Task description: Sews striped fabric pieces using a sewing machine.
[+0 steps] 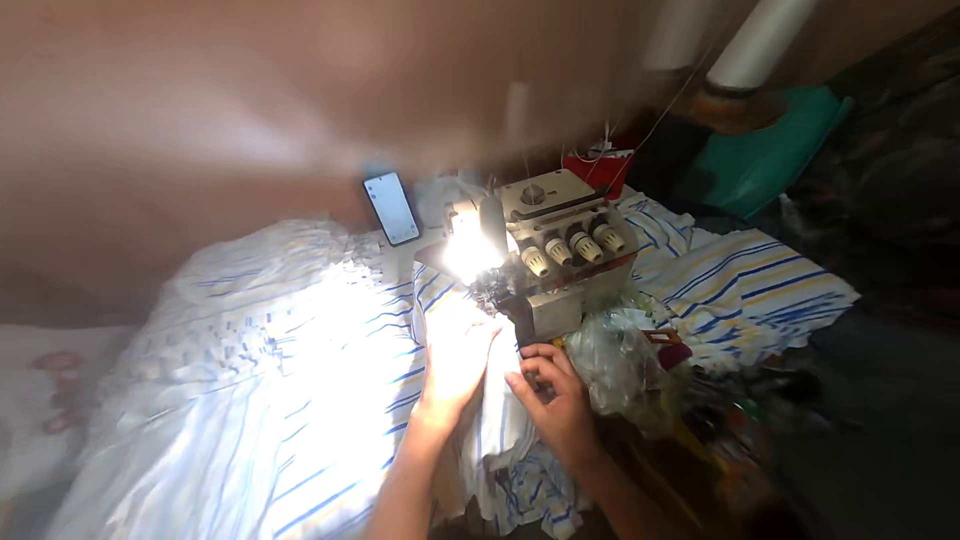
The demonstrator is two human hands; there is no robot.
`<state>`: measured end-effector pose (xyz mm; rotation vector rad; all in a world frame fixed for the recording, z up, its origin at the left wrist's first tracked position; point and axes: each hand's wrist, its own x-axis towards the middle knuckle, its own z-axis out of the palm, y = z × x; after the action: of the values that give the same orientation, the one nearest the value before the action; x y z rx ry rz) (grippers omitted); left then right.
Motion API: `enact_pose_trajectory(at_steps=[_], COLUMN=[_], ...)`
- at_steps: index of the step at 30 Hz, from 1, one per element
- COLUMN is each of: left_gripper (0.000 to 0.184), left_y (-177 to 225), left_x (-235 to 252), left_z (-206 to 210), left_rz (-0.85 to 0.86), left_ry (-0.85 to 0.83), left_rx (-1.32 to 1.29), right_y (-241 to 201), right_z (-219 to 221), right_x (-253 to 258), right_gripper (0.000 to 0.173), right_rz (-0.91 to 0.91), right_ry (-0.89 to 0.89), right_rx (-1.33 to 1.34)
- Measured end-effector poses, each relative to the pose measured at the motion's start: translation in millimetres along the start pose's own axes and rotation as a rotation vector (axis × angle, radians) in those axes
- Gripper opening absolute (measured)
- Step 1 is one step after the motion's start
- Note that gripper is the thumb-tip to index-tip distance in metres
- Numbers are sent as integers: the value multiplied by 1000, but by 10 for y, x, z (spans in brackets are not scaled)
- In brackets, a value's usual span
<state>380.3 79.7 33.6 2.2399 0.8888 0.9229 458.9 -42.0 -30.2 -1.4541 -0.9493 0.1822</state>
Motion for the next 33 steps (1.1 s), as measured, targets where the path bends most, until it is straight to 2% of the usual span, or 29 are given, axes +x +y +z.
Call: enact_pose_trajectory(at_steps=[5, 9, 18, 21, 25, 29, 33], left_gripper=[11, 14, 12, 18, 27, 42, 44], left_y=[-9, -32, -62, -22, 72, 51, -36], left_x=[-129, -240, -254, -268, -457, -687, -629], left_z=[-40, -34, 39, 25, 158, 282, 323], left_rz=[-109, 12, 46, 92, 258, 231, 213], left_ry=[-7, 69, 217, 226, 256, 257, 253], left_rx=[23, -10, 48, 257, 588, 591, 528], right_y=[65, 64, 69, 47, 22, 21, 13], right_z=[8, 12, 43, 50, 49, 51, 79], right_x=[8, -108, -73, -61, -82, -58, 87], right_gripper=[16, 15, 13, 11, 11, 23, 25], right_rz=[-6, 19, 32, 70, 87, 68, 65], right_ry=[-11, -23, 40, 59, 78, 91, 85], right_rx=[84, 120, 170, 191, 210, 270, 290])
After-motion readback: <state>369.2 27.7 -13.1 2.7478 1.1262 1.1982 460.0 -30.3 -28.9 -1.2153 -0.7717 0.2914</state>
